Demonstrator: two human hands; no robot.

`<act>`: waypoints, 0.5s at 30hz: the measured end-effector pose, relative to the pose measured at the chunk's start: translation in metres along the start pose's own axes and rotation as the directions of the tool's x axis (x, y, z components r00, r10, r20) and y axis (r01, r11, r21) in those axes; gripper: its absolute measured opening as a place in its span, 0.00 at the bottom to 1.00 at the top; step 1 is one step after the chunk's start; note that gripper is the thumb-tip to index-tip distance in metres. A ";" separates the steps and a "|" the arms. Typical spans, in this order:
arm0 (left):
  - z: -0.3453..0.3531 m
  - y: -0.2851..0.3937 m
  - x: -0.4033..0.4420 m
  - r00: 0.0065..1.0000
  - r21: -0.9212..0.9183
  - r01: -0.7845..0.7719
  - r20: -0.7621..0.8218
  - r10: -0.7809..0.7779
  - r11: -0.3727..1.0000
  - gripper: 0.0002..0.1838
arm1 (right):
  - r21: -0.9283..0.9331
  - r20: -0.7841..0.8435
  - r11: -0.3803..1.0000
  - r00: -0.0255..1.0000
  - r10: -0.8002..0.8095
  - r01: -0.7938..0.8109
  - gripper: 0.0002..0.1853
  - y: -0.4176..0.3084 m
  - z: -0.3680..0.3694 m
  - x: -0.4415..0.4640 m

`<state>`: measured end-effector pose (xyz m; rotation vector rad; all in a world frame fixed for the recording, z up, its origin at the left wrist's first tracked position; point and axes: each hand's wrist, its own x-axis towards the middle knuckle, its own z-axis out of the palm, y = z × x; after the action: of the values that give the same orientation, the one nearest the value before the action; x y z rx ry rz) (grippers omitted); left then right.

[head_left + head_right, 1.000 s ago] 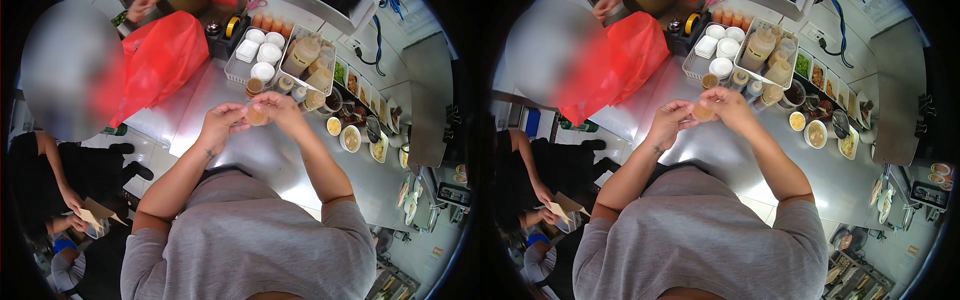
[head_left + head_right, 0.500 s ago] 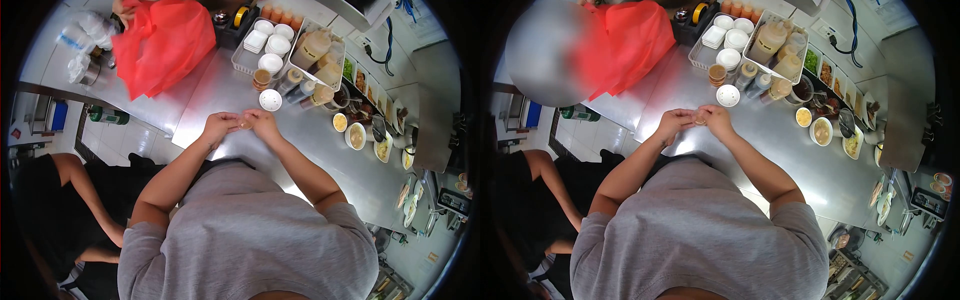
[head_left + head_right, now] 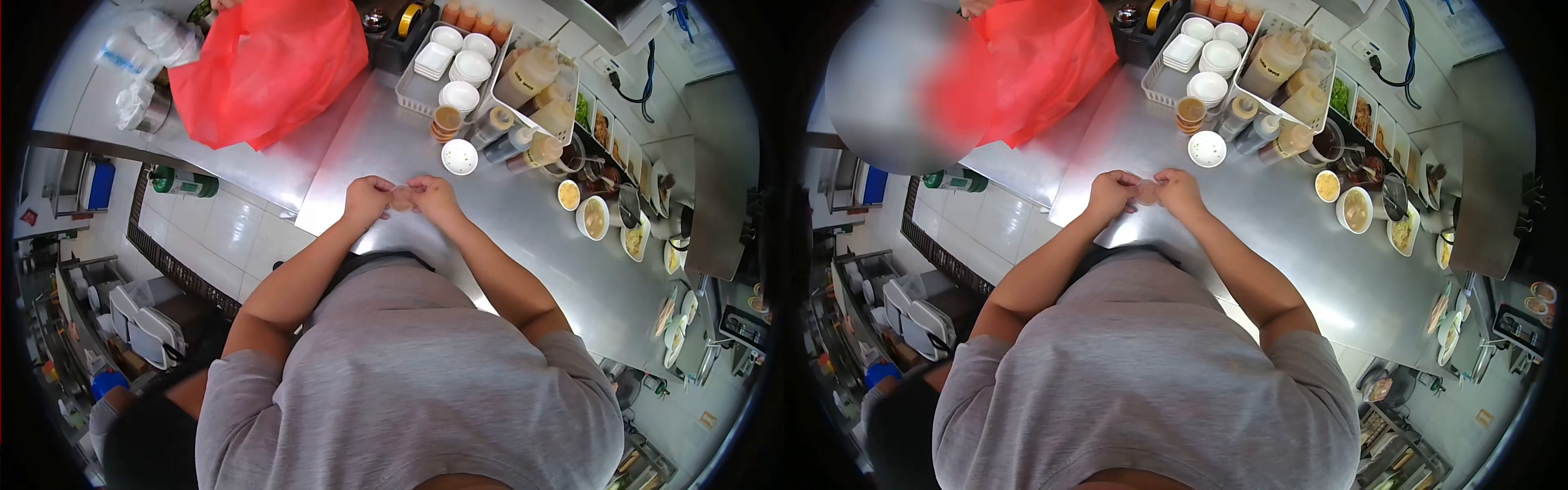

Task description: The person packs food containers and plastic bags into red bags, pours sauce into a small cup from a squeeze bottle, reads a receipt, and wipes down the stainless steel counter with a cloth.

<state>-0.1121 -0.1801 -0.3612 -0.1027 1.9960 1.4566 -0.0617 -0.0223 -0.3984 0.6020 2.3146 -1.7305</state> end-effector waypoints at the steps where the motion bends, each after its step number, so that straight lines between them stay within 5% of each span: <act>1: -0.001 -0.002 0.002 0.999 -0.023 0.024 0.022 -0.023 0.999 0.08 | 0.032 -0.007 0.999 1.000 0.019 -0.019 0.14 -0.004 0.000 -0.003; 5: -0.002 -0.007 0.014 0.995 -0.054 0.063 0.082 -0.058 0.997 0.06 | 0.049 -0.034 0.996 0.997 0.070 -0.068 0.13 -0.012 0.005 -0.008; 9: -0.001 -0.001 0.020 0.992 0.168 -0.037 0.126 0.015 0.985 0.06 | -0.170 -0.082 0.980 0.992 0.095 -0.108 0.08 -0.021 0.013 -0.004; 12: -0.001 0.002 0.020 0.983 0.265 -0.141 0.148 0.104 0.954 0.05 | -0.568 -0.139 0.815 0.963 -0.230 0.113 0.06 -0.013 0.020 0.003; 15: -0.007 -0.001 0.022 0.974 0.241 -0.177 0.185 0.134 0.954 0.07 | -0.319 -0.012 0.928 0.979 0.202 -0.195 0.08 -0.034 0.010 0.005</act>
<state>-0.1320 -0.1800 -0.3728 0.2864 2.0698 1.2415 -0.0812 -0.0393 -0.3739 0.7207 2.3544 -1.2332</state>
